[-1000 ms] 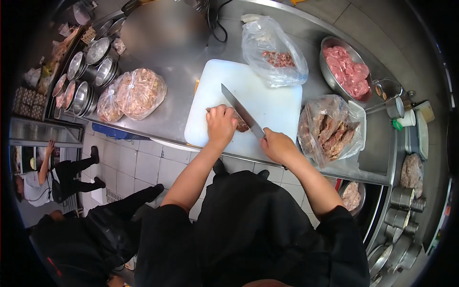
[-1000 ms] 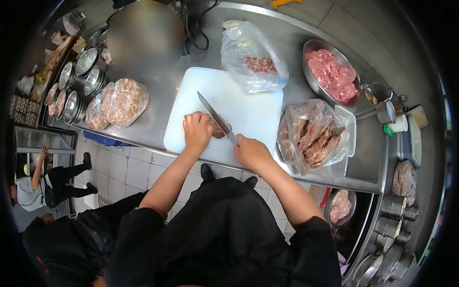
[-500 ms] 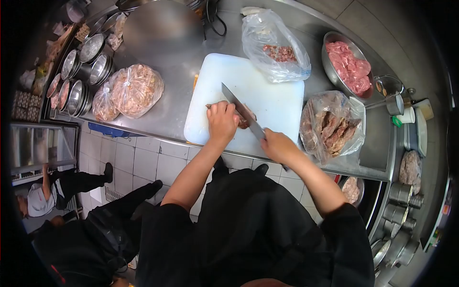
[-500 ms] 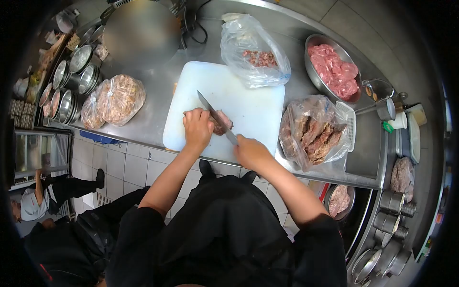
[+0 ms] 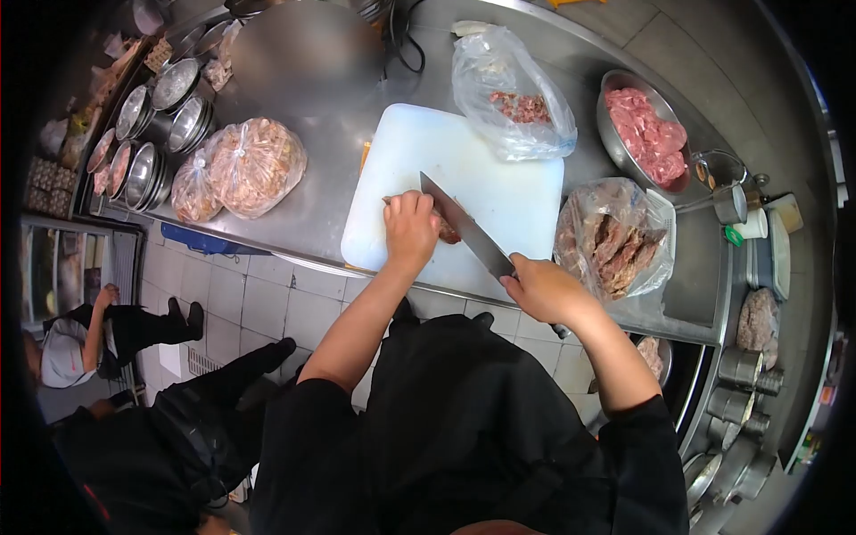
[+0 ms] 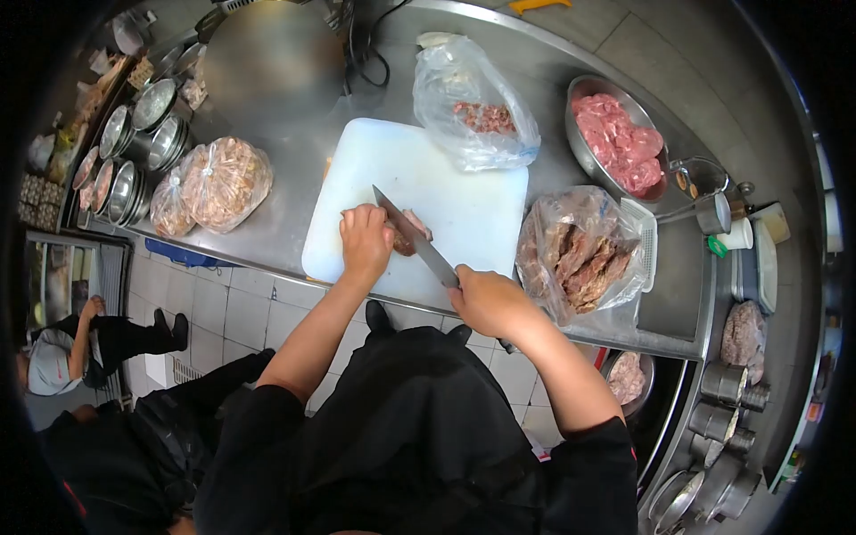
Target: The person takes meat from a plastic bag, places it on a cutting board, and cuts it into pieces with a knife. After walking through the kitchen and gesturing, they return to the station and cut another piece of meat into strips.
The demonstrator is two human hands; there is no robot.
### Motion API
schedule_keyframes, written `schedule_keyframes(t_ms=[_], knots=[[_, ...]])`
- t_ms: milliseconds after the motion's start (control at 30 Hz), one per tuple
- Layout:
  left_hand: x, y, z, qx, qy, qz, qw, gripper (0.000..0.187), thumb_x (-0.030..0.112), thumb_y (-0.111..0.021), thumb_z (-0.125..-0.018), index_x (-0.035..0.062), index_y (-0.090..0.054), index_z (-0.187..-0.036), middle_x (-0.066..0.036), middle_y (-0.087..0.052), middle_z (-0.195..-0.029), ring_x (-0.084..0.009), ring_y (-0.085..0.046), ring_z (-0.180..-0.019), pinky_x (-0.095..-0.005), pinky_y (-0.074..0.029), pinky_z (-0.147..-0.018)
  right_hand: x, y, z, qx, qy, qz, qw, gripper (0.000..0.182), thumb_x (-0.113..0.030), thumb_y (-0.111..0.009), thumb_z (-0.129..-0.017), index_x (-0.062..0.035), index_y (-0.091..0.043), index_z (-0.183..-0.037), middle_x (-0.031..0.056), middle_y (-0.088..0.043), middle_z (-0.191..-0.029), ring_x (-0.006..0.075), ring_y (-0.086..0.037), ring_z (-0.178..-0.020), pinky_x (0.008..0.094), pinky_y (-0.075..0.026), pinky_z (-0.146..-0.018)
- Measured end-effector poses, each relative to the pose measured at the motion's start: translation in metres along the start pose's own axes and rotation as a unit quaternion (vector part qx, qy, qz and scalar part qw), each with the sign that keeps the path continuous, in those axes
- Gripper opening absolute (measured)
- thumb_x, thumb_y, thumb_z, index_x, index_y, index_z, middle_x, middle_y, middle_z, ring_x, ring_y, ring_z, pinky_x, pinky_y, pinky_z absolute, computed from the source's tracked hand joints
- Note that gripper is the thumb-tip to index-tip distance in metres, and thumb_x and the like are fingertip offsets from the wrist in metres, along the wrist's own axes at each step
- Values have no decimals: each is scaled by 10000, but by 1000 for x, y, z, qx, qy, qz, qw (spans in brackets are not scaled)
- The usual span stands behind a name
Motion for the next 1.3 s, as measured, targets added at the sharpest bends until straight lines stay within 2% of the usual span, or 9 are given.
schedule_keyframes(t_ms=[133,300,400,500,633,700,933,1100,1300], knots=[[-3,0,-2,-12,4,10,1000,270,84,-671,-745,80,-590,-1002,-103,-568,-1065,-333,-505,-1020,-462,-383,-876,-9,-17,-26,-23,-19,-40,999,272,-236,-524,-978,32,-559,-1015,271,-686,-853,457,-674,-831,553,-516,-779],[-5,1,-1,8,19,38,999,221,71,-637,-754,60,-616,-973,-113,-593,-1049,-340,-517,-1006,-459,-405,-880,-8,-62,-78,94,-17,-48,994,332,-224,-524,-958,42,-569,-1152,284,-696,-894,466,-674,-861,547,-520,-814],[-17,11,-2,-11,10,109,994,197,57,-627,-755,54,-628,-952,-116,-599,-1050,-342,-517,-999,-444,-435,-887,-1,-54,-78,77,-24,-58,995,371,-238,-512,-962,37,-565,-1206,283,-699,-906,465,-674,-884,549,-516,-826],[-14,15,-1,5,16,63,998,189,67,-649,-760,70,-644,-949,-105,-578,-1036,-327,-519,-999,-434,-455,-881,-1,-49,-68,98,-15,-56,993,292,-256,-548,-970,7,-569,-1093,277,-697,-903,468,-670,-862,545,-514,-808],[-14,14,-1,-12,15,-6,1000,209,97,-683,-751,94,-662,-959,-80,-556,-1021,-305,-520,-995,-427,-457,-872,-10,-16,-38,70,-17,-38,997,289,-263,-552,-976,10,-564,-1068,272,-693,-892,469,-666,-852,549,-508,-789],[-15,12,-1,-14,19,-6,1000,216,100,-688,-746,96,-663,-961,-78,-554,-1021,-305,-518,-994,-426,-457,-873,-10,-11,-22,52,23,-3,998,261,-238,-521,-972,12,-563,-1034,263,-689,-828,468,-673,-814,558,-517,-786],[-18,11,-2,-29,32,19,999,232,102,-688,-732,98,-661,-963,-83,-560,-1026,-311,-519,-991,-432,-457,-874,-19,-17,-25,-14,-12,2,1000,247,-206,-530,-965,32,-553,-1029,263,-688,-830,454,-679,-832,550,-518,-785],[-21,16,-6,-9,15,50,999,228,99,-687,-737,94,-647,-961,-95,-567,-1031,-324,-521,-986,-440,-457,-878,-17,-59,-84,93,-2,-43,995,307,-194,-522,-950,41,-562,-1143,281,-699,-913,466,-675,-878,547,-518,-821],[-23,22,-1,-17,9,85,996,233,73,-693,-739,85,-636,-964,-99,-566,-1031,-328,-519,-977,-437,-458,-872,-19,-34,-63,63,-20,-34,997,327,-234,-508,-964,16,-566,-1167,277,-700,-926,463,-672,-899,549,-508,-846]])
Point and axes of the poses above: each hand's wrist, its own z-axis away from the middle knuckle, its own y-axis out of the back of the hand, x = y × z, the point moved 2 cm from there along -z, towards the middle knuckle
